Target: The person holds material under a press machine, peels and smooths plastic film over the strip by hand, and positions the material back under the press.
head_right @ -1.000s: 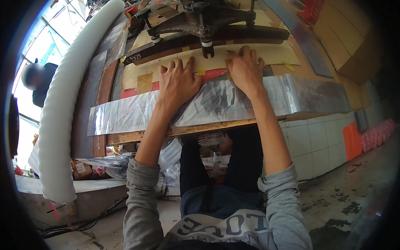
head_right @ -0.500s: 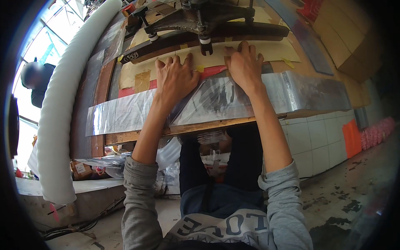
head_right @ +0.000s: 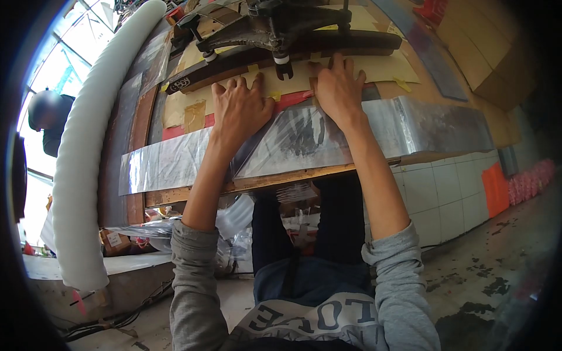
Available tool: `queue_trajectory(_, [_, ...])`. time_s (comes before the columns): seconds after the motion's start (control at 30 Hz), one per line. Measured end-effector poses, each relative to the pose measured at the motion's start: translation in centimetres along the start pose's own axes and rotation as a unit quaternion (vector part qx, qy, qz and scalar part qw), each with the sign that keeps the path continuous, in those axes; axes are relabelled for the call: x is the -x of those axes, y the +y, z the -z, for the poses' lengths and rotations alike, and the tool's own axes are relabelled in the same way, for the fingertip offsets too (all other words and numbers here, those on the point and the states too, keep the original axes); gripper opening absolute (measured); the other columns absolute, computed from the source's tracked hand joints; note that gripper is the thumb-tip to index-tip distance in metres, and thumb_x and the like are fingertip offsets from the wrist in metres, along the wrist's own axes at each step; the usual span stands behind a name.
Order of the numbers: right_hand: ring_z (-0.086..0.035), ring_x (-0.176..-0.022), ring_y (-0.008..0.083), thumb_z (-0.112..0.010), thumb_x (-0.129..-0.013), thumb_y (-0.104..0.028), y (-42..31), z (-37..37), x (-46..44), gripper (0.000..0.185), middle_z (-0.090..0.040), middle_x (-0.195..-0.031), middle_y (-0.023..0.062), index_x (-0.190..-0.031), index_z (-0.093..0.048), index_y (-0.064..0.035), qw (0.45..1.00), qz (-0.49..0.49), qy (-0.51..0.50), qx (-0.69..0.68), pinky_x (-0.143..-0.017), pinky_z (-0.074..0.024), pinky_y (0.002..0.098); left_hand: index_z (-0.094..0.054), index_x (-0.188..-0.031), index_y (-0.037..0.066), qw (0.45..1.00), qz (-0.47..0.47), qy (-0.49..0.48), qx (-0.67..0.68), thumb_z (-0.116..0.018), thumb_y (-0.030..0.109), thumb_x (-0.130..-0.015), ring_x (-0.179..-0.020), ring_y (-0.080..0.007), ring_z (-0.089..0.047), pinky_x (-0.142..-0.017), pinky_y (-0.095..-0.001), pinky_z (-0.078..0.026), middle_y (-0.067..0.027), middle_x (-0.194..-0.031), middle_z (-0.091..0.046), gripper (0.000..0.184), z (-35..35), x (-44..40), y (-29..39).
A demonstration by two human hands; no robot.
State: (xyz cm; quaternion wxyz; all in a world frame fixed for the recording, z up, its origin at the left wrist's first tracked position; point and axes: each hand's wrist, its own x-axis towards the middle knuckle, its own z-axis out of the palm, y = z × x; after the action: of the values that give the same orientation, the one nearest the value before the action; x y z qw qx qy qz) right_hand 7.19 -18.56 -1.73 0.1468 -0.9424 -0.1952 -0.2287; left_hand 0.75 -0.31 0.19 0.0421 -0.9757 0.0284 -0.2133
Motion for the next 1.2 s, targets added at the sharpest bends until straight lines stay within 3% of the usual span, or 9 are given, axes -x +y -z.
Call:
queue_trajectory(0.27, [-0.044, -0.112, 0.035, -0.059, -0.081, -0.017, 0.2, -0.5, -0.1, 0.034, -0.047, -0.114, 0.0152, -0.114, -0.066, -0.0203, 1.0, 0.008, 0.006, 0.015, -0.09, -0.0357, 0.0642, -0.057, -0.124, 0.004, 1.0, -0.006, -0.016, -0.019, -0.049, 0.035, -0.08, -0.103, -0.0344, -0.06, -0.087, -0.0495, -0.036, -0.026, -0.101, -0.063, 0.053, 0.1, -0.3, -0.1])
queue_trajectory(0.37, [-0.048, -0.107, 0.0311, -0.059, -0.086, -0.02, 0.3, -0.7, -0.1, 0.036, -0.048, -0.109, 0.0115, -0.121, -0.062, -0.0256, 0.998, 0.008, 0.02, 0.06, -0.087, -0.0399, 0.0603, -0.056, -0.126, 0.006, 0.999, 0.004, -0.032, -0.012, -0.048, 0.034, -0.081, -0.102, -0.0342, -0.06, -0.087, -0.0496, -0.036, -0.0256, -0.101, -0.063, 0.054, 0.4, -0.4, 0.0])
queue_trajectory(0.57, [-0.044, -0.113, 0.0357, -0.058, -0.082, -0.015, 0.2, -0.4, -0.2, 0.034, -0.048, -0.113, 0.0161, -0.115, -0.066, -0.0191, 1.0, 0.005, -0.004, 0.014, -0.091, -0.0355, 0.0643, -0.054, -0.131, 0.01, 0.999, 0.019, 0.007, 0.039, -0.045, 0.032, -0.083, -0.103, -0.0324, -0.06, -0.086, -0.0482, -0.036, -0.0247, -0.103, -0.063, 0.054, -0.4, 0.2, -1.0])
queue_trajectory(0.67, [-0.043, -0.113, 0.036, -0.059, -0.082, -0.015, 0.1, -0.3, -0.2, 0.034, -0.048, -0.113, 0.0165, -0.115, -0.066, -0.0185, 1.0, 0.007, 0.0, 0.01, -0.09, -0.0358, 0.0643, -0.059, -0.125, 0.01, 0.998, 0.003, 0.033, 0.056, -0.047, 0.03, -0.081, -0.093, -0.0316, -0.061, -0.084, -0.0465, -0.036, -0.0217, -0.093, -0.064, 0.05, -0.2, 0.5, -1.0])
queue_trajectory(0.77, [-0.043, -0.114, 0.0362, -0.059, -0.082, -0.015, 0.1, -0.2, -0.2, 0.035, -0.047, -0.114, 0.0168, -0.116, -0.066, -0.0189, 1.0, 0.005, -0.013, 0.012, -0.091, -0.0356, 0.0644, -0.054, -0.133, 0.02, 0.998, 0.021, -0.034, 0.046, -0.044, 0.034, -0.084, -0.104, -0.0317, -0.059, -0.087, -0.0471, -0.035, -0.0255, -0.103, -0.062, 0.052, 0.7, 0.2, -0.8])
queue_trajectory(0.87, [-0.043, -0.114, 0.0362, -0.059, -0.082, -0.015, 0.0, -0.2, -0.2, 0.034, -0.047, -0.115, 0.0168, -0.115, -0.066, -0.0182, 1.0, 0.006, 0.001, 0.006, -0.091, -0.0352, 0.0646, -0.054, -0.133, 0.02, 0.997, 0.022, -0.043, 0.065, -0.045, 0.036, -0.084, -0.102, -0.0318, -0.059, -0.086, -0.0462, -0.034, -0.0263, -0.102, -0.062, 0.052, 1.1, 0.4, -0.6])
queue_trajectory(0.97, [-0.046, -0.108, 0.0308, -0.058, -0.085, -0.019, 0.2, -0.6, -0.3, 0.037, -0.047, -0.109, 0.0116, -0.122, -0.062, -0.0261, 0.998, 0.005, 0.005, 0.057, -0.09, -0.0376, 0.0605, -0.063, -0.121, 0.013, 0.995, 0.006, 0.029, 0.091, -0.049, 0.035, -0.079, -0.088, -0.0332, -0.061, -0.083, -0.0482, -0.035, -0.0244, -0.089, -0.061, 0.05, 0.2, 0.7, -0.5])
queue_trajectory(1.07, [-0.046, -0.108, 0.0309, -0.058, -0.085, -0.02, 0.3, -0.8, -0.4, 0.038, -0.048, -0.109, 0.0117, -0.122, -0.062, -0.0267, 0.998, 0.001, 0.0, 0.067, -0.09, -0.037, 0.0613, -0.056, -0.13, 0.019, 0.998, 0.02, -0.032, 0.047, -0.048, 0.041, -0.083, -0.1, -0.0316, -0.059, -0.083, -0.0456, -0.034, -0.0249, -0.096, -0.062, 0.053, 0.8, 0.5, -0.2])
queue_trajectory(1.2, [-0.046, -0.11, 0.0311, -0.058, -0.085, -0.021, 0.3, -0.8, -0.5, 0.038, -0.048, -0.111, 0.0117, -0.122, -0.062, -0.0269, 0.997, 0.0, -0.006, 0.083, -0.091, -0.037, 0.0618, -0.056, -0.13, 0.018, 0.999, 0.013, -0.019, 0.036, -0.049, 0.041, -0.083, -0.099, -0.0315, -0.059, -0.084, -0.0459, -0.034, -0.0239, -0.095, -0.063, 0.053, 0.4, 0.3, -0.3])
